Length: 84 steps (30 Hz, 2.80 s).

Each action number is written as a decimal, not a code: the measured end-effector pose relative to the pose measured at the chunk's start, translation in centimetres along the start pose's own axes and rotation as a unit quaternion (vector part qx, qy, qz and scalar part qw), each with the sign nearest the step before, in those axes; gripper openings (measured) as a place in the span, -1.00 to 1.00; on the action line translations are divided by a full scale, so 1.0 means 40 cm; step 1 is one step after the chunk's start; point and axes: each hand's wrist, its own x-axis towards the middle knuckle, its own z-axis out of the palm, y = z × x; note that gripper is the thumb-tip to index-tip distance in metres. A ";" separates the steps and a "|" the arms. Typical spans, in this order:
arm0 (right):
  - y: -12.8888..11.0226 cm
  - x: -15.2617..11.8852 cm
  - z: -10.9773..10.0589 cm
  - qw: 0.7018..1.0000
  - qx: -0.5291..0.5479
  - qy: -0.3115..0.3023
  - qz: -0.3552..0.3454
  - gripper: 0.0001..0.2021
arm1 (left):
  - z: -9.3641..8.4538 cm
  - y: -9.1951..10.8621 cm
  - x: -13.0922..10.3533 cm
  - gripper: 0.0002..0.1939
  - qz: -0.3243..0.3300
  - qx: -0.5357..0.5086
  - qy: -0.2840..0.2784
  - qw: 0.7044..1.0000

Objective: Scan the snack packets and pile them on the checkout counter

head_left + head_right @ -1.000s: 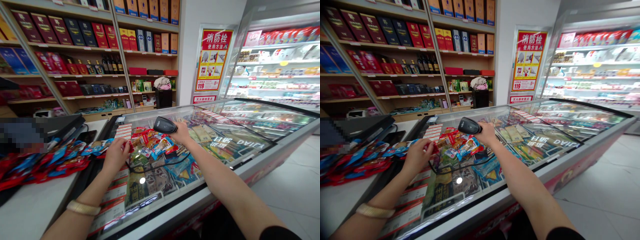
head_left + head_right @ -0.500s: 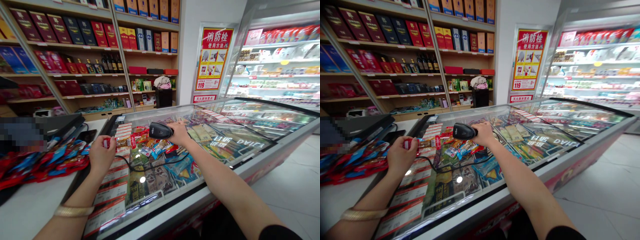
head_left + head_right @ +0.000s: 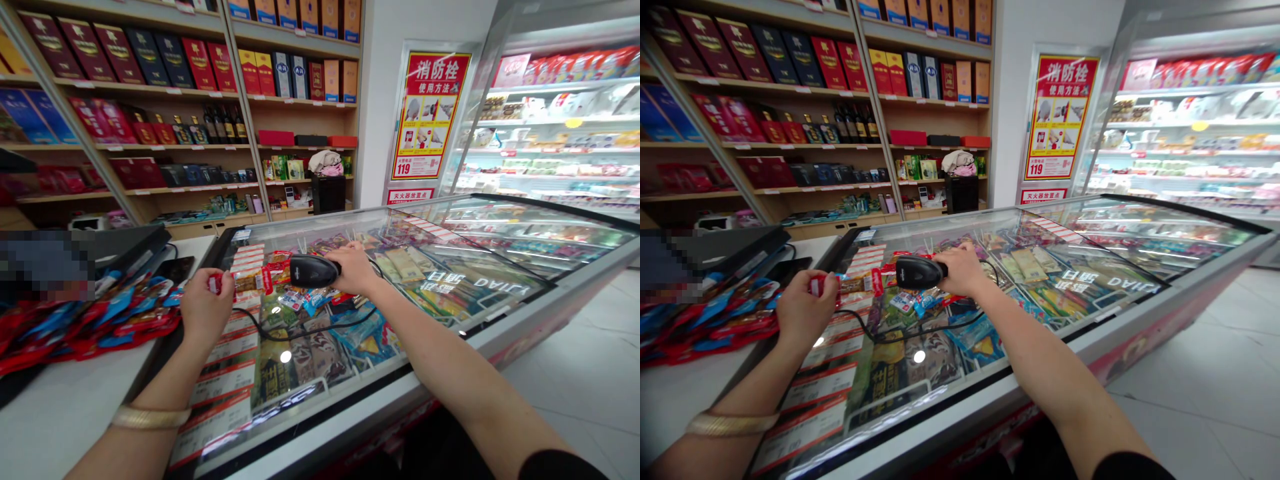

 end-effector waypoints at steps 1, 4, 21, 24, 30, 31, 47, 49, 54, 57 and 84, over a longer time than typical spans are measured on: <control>-0.001 0.000 -0.001 1.000 0.000 -0.002 -0.001 -0.72 | 0.000 0.000 0.000 -0.80 -0.001 0.001 -0.001 1.000; -0.002 0.002 -0.004 1.000 -0.002 -0.007 -0.003 -0.71 | 0.001 0.001 0.001 -0.80 -0.003 0.003 -0.003 1.000; 0.013 0.000 0.005 1.000 0.016 0.011 0.019 -0.67 | -0.014 0.019 -0.002 -0.79 -0.025 0.003 -0.009 1.000; 0.022 0.000 0.005 0.999 0.026 0.029 0.033 -0.68 | -0.031 0.020 0.006 -0.79 -0.031 0.000 0.011 0.999; 0.036 -0.002 -0.001 0.995 0.027 0.069 0.065 -0.77 | -0.115 -0.031 0.059 -0.83 0.066 0.061 0.104 0.991; 0.037 -0.002 -0.001 0.995 0.026 0.074 0.069 -0.78 | -0.129 -0.045 0.068 -0.84 0.080 0.081 0.109 0.987; 0.051 -0.005 0.006 0.991 0.020 0.082 0.101 -0.80 | -0.108 -0.072 0.063 -0.79 0.078 0.304 -0.070 0.947; 0.053 -0.004 0.008 0.991 0.024 0.085 0.100 -0.75 | -0.106 -0.070 0.060 -0.74 0.103 0.283 -0.037 0.953; 0.056 -0.004 0.010 0.991 0.034 0.088 0.098 -0.71 | -0.050 -0.012 0.014 -0.70 0.192 0.138 -0.055 0.970; 0.055 -0.003 0.010 0.991 0.030 0.080 0.104 -0.78 | 0.016 0.030 -0.043 -0.63 0.257 0.043 -0.215 0.941; 0.046 0.003 0.002 0.990 0.052 0.077 0.109 -0.75 | 0.061 0.055 -0.072 -0.62 -0.176 -0.352 -0.184 0.901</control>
